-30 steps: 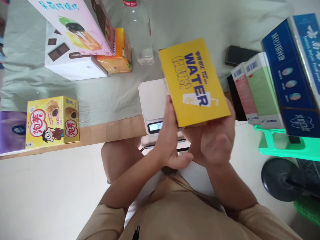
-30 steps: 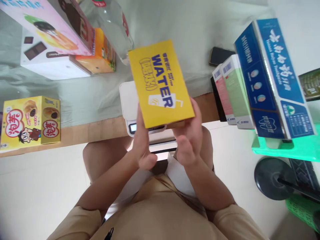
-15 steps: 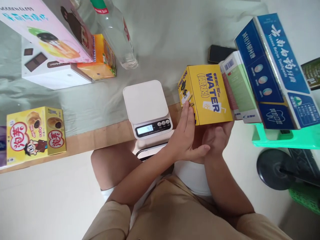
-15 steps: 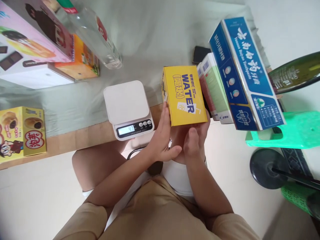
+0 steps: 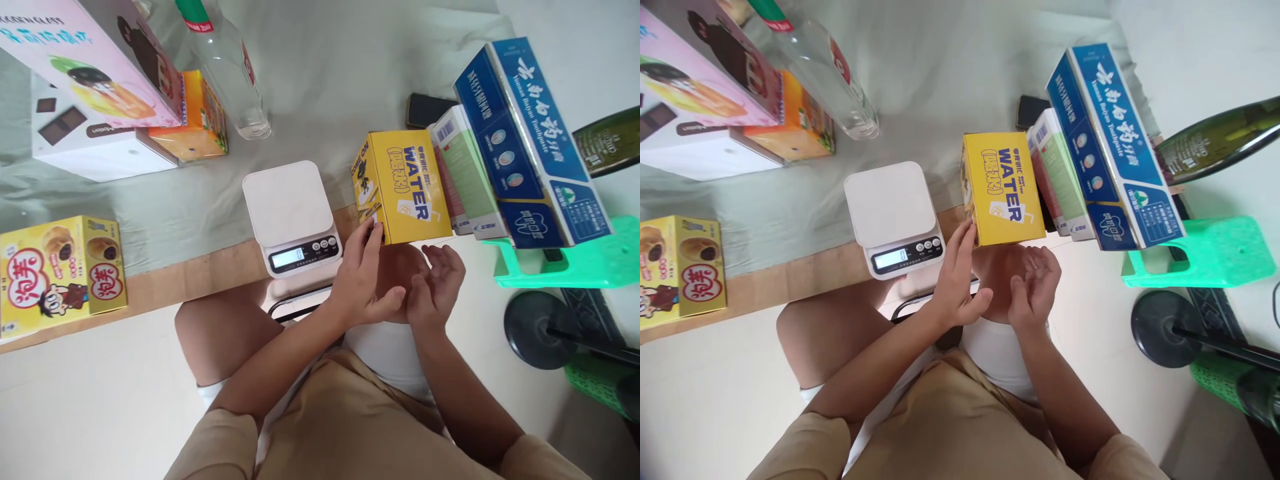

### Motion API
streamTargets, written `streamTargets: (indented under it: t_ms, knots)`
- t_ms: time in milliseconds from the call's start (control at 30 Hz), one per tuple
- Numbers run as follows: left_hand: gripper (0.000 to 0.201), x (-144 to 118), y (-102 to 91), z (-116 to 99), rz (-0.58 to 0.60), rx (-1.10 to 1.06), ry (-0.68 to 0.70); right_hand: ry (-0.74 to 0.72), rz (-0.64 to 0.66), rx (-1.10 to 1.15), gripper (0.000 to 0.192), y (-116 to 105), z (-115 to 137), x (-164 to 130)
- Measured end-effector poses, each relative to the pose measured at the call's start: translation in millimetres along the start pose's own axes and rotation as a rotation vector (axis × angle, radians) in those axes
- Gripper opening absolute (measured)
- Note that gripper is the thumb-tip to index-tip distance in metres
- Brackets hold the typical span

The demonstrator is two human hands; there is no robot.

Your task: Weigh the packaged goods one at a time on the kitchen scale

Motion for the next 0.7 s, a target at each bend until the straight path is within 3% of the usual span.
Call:
streamTargets:
  t_ms: [267, 700]
  knots:
    - [0.102, 5, 13.7, 2, 0.144, -0.05, -0.028, 0.05, 0.042, 0.009, 0.056, 3, -7, 3]
    - [0.101, 11, 25.3, 5, 0.184, -0.081, 0.009, -0.007, 0.082, 0.053, 0.047, 7, -6, -1]
Point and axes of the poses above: each hand's wrist, its own x-axis towards the middle knuckle, its own y-axis out of the palm, z = x × y, the point moved 3 cm from there along x, towards the middle knuckle, and after that the axes turned 12 degrees about -z, right-handed, at the moved point
